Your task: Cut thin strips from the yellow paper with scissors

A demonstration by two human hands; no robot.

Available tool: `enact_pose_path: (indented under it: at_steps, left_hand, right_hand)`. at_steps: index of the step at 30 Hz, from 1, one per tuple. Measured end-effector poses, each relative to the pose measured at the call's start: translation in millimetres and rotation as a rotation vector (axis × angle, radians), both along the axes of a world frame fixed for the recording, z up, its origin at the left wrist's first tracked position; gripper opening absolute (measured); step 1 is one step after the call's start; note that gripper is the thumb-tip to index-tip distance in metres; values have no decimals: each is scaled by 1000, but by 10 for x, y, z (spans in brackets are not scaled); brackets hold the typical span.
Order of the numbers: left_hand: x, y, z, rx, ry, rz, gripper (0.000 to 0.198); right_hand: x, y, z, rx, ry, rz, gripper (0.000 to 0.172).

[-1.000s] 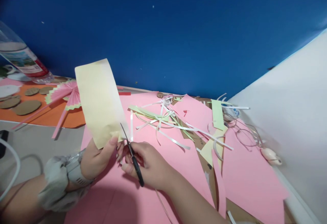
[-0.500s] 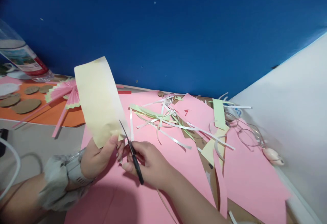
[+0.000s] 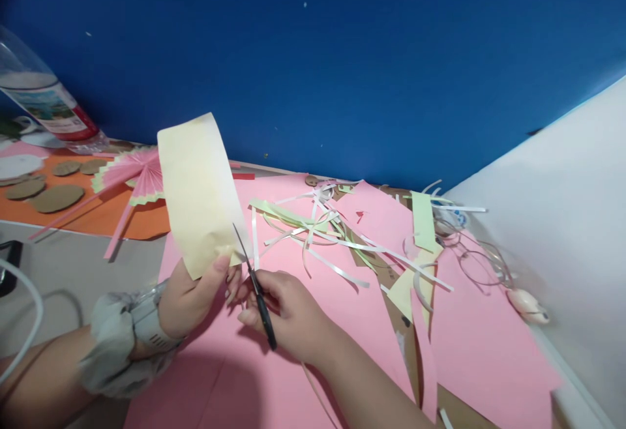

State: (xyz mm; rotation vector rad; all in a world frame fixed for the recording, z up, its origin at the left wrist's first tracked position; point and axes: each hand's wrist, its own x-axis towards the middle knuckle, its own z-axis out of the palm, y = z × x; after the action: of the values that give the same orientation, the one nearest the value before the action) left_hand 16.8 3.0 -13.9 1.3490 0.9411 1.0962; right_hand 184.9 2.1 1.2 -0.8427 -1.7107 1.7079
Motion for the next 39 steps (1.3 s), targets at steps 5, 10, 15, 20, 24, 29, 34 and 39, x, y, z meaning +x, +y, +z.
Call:
enact_pose_path:
  at_steps: [5,10,15,20,24,29,34,39]
  left_hand:
    - [7,7,4,-9,-38,-25,49]
    - [5,14,34,35,-2,0,48]
    - [1,21,51,60,35,19,48]
    - [0,28,42,51,41,35,47]
    - [-2,26,37,54,43,48,44]
    - [0,21,46,37,31,60,45]
    - [-7,23,73,56,48,91,43]
    - [-10,28,58,75,40,131,50]
  right_hand:
    - [9,8,-4,-27,3,5,40]
    - [1,-2,-18,-57,3,-12,46]
    - [4,-14,-53,-74,-8,-48,53]
    - [8,-9,-71,-92,-10,-50,56]
    - [3,-7,-74,-75,-20,-66,57]
    - [4,-9,-69,-42,-53,-74,59]
    - [8,-14,-65,-26,-79,-87,58]
    - [14,-20,-80,-24,-82,-96,60]
